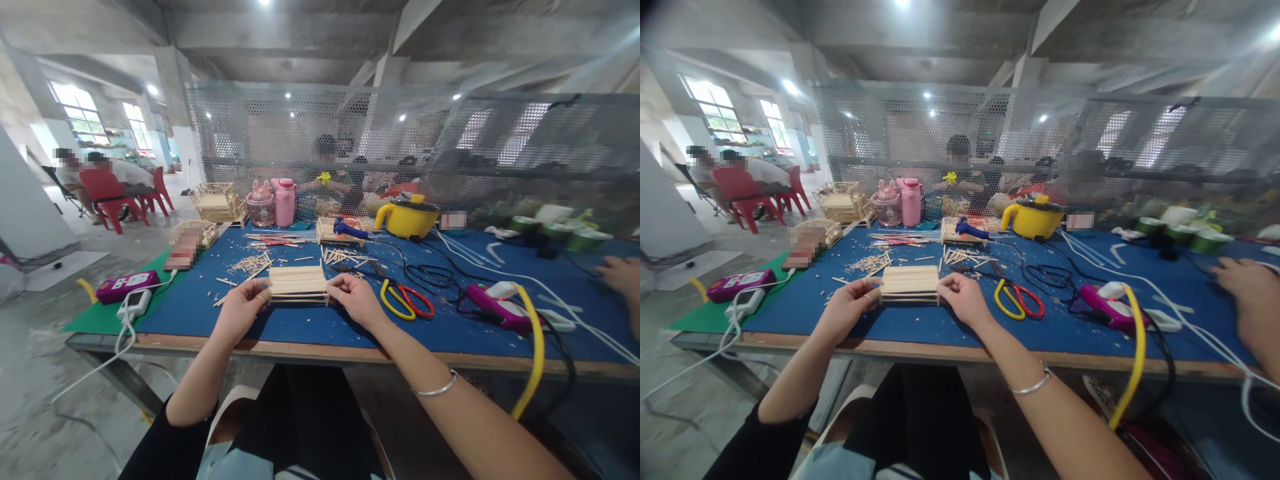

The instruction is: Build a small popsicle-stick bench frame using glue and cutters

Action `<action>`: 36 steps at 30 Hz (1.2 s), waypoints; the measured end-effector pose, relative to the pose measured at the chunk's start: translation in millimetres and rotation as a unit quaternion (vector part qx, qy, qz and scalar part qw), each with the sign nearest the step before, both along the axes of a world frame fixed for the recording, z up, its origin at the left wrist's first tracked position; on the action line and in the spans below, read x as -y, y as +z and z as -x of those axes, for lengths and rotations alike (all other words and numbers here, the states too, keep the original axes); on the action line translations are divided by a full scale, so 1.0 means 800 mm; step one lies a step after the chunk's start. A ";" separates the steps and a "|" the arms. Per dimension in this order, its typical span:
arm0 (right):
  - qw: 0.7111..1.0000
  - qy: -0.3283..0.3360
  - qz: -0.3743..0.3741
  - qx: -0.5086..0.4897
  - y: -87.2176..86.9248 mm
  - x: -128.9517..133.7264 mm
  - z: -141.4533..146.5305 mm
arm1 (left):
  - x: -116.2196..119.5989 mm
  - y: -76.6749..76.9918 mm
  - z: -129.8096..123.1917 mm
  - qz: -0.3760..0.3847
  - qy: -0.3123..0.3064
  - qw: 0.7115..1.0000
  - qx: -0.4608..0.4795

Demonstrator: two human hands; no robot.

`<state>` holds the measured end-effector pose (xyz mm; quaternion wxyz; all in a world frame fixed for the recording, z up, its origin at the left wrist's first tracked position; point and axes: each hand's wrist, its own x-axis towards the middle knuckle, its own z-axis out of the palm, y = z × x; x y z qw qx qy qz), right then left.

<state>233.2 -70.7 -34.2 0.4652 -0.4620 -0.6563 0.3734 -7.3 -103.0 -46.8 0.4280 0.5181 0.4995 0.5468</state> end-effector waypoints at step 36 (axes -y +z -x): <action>1.000 0.000 -0.011 -0.001 -0.001 0.000 0.000 | -0.006 0.006 -0.012 0.034 0.029 0.998 0.031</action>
